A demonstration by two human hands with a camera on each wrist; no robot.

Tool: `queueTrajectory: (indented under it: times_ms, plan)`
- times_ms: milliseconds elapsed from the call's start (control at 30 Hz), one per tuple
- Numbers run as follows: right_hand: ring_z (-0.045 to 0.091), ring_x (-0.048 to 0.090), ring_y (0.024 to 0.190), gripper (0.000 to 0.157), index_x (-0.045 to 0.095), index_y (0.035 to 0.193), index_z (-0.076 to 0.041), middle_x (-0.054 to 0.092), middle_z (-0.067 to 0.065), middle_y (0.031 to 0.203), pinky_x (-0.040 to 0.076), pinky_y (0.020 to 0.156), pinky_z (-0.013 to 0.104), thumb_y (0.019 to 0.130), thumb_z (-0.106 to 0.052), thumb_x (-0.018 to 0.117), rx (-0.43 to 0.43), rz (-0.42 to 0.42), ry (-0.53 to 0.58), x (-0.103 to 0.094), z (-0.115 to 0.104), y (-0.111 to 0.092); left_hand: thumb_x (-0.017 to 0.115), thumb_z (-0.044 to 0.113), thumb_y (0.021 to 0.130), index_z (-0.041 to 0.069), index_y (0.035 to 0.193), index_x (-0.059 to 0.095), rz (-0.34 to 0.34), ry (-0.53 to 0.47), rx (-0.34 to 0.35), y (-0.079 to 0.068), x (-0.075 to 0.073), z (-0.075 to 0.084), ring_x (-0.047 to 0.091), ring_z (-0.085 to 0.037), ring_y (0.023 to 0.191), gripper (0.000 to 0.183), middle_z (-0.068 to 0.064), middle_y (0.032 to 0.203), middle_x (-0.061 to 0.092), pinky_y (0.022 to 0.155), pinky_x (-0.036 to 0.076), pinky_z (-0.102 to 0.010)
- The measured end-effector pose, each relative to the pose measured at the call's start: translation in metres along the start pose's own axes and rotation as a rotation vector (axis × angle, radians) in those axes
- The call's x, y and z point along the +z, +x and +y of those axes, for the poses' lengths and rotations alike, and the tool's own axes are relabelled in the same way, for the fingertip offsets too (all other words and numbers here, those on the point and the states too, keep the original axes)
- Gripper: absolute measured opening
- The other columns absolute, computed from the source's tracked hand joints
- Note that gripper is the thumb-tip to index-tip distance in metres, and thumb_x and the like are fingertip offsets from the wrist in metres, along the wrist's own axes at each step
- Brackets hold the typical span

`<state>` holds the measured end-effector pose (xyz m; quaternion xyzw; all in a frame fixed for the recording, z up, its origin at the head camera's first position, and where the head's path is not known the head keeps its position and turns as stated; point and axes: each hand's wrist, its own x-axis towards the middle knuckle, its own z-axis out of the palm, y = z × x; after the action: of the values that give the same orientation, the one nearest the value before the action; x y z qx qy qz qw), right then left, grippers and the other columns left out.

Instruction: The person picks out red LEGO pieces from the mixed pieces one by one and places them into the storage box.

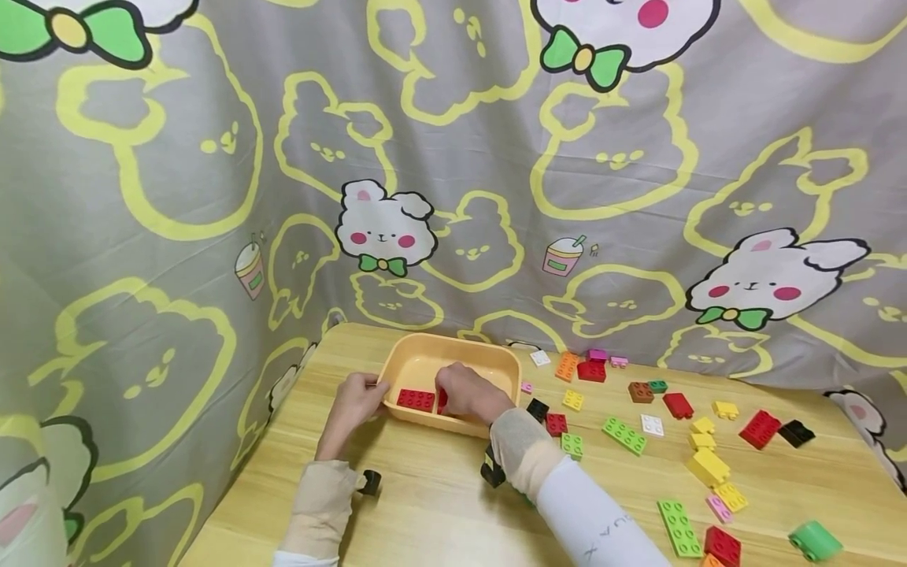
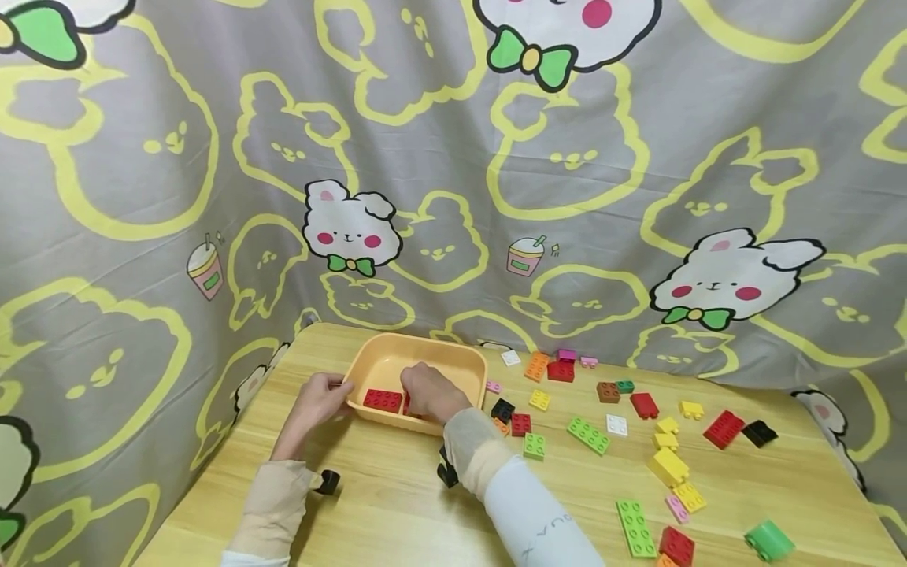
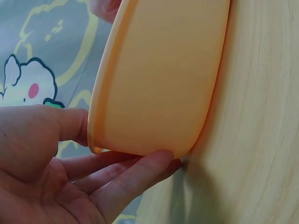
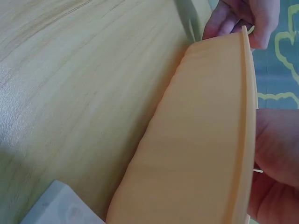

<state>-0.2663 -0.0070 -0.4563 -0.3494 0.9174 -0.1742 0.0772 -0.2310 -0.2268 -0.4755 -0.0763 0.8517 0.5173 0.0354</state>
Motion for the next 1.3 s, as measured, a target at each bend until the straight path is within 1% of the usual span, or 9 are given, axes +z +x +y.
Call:
queueTrajectory:
  times_ms: [100, 133, 233, 333, 500, 700, 867, 1133, 1300]
  plan:
    - [0.015, 0.045, 0.063, 0.018, 0.072, 0.083, 0.0, 0.052, 0.0, 0.065, 0.042, 0.058, 0.028, 0.079, -0.008, 0.087, 0.001, -0.003, 0.019, -0.003, 0.002, -0.003, 0.053, 0.007, 0.098, -0.016, 0.122, 0.065, -0.003, -0.004, -0.001, 0.0, 0.001, 0.0, 0.075, -0.03, 0.082, 0.036, -0.03, 0.104, 0.071, 0.072, 0.065, -0.036]
    - [0.016, 0.05, 0.066, 0.02, 0.073, 0.088, 0.002, 0.057, 0.003, 0.07, 0.045, 0.061, 0.029, 0.081, -0.01, 0.087, 0.006, 0.0, 0.023, -0.006, 0.003, -0.006, 0.053, 0.008, 0.098, -0.015, 0.123, 0.065, -0.002, -0.007, -0.007, 0.0, 0.001, 0.0, 0.075, -0.03, 0.082, 0.036, -0.03, 0.105, 0.071, 0.072, 0.065, -0.036]
    - [0.025, 0.066, 0.086, 0.028, 0.073, 0.104, 0.007, 0.072, 0.014, 0.093, 0.058, 0.079, 0.036, 0.087, -0.014, 0.083, 0.007, 0.028, 0.048, -0.017, 0.006, -0.014, 0.053, 0.008, 0.098, -0.015, 0.125, 0.065, -0.007, -0.003, -0.007, 0.0, 0.002, 0.001, 0.075, -0.029, 0.082, 0.037, -0.03, 0.105, 0.071, 0.072, 0.065, -0.036]
    - [0.034, 0.069, 0.107, 0.037, 0.07, 0.119, 0.01, 0.072, 0.022, 0.116, 0.058, 0.095, 0.045, 0.091, -0.014, 0.078, -0.023, 0.086, 0.069, -0.034, 0.009, -0.026, 0.053, 0.009, 0.097, -0.014, 0.126, 0.064, -0.001, 0.01, -0.006, 0.001, 0.002, 0.001, 0.074, -0.028, 0.082, 0.038, -0.029, 0.105, 0.072, 0.071, 0.065, -0.035]
    - [0.035, 0.069, 0.107, 0.041, 0.066, 0.128, 0.006, 0.07, 0.022, 0.12, 0.059, 0.092, 0.047, 0.094, -0.015, 0.075, -0.062, 0.165, 0.124, -0.058, 0.013, -0.049, 0.053, 0.009, 0.098, -0.014, 0.127, 0.063, -0.009, 0.023, 0.007, 0.003, -0.001, 0.002, 0.074, -0.028, 0.082, 0.038, -0.03, 0.107, 0.071, 0.071, 0.065, -0.034]
    - [0.032, 0.067, 0.112, 0.048, 0.06, 0.139, -0.002, 0.069, 0.015, 0.126, 0.058, 0.095, 0.046, 0.095, -0.016, 0.074, -0.036, 0.194, 0.144, -0.069, 0.017, -0.08, 0.053, 0.008, 0.098, -0.014, 0.127, 0.063, 0.001, 0.024, -0.008, 0.003, -0.005, 0.0, 0.074, -0.027, 0.083, 0.038, -0.031, 0.109, 0.07, 0.071, 0.065, -0.035]
    - [0.031, 0.067, 0.111, 0.046, 0.061, 0.137, -0.003, 0.069, 0.013, 0.126, 0.059, 0.093, 0.047, 0.094, -0.013, 0.075, -0.012, 0.204, 0.158, -0.07, 0.022, -0.112, 0.053, 0.008, 0.098, -0.015, 0.128, 0.062, 0.0, 0.014, -0.01, 0.003, -0.004, -0.002, 0.074, -0.028, 0.084, 0.039, -0.032, 0.11, 0.07, 0.072, 0.065, -0.035]
    - [0.027, 0.064, 0.117, 0.04, 0.067, 0.129, -0.004, 0.068, 0.008, 0.126, 0.057, 0.097, 0.046, 0.091, -0.011, 0.078, -0.022, 0.129, 0.203, -0.054, 0.026, -0.157, 0.052, 0.008, 0.097, -0.015, 0.129, 0.061, 0.006, -0.003, -0.012, 0.0, -0.002, -0.001, 0.075, -0.03, 0.086, 0.04, -0.032, 0.11, 0.07, 0.075, 0.065, -0.037]
    - [0.024, 0.064, 0.114, 0.035, 0.069, 0.126, -0.011, 0.068, 0.0, 0.124, 0.059, 0.095, 0.043, 0.092, -0.015, 0.077, 0.093, 0.087, 0.253, -0.043, 0.032, -0.177, 0.052, 0.008, 0.098, -0.015, 0.127, 0.063, 0.008, -0.001, -0.007, -0.001, -0.002, -0.001, 0.074, -0.03, 0.086, 0.038, -0.032, 0.109, 0.07, 0.074, 0.065, -0.037]
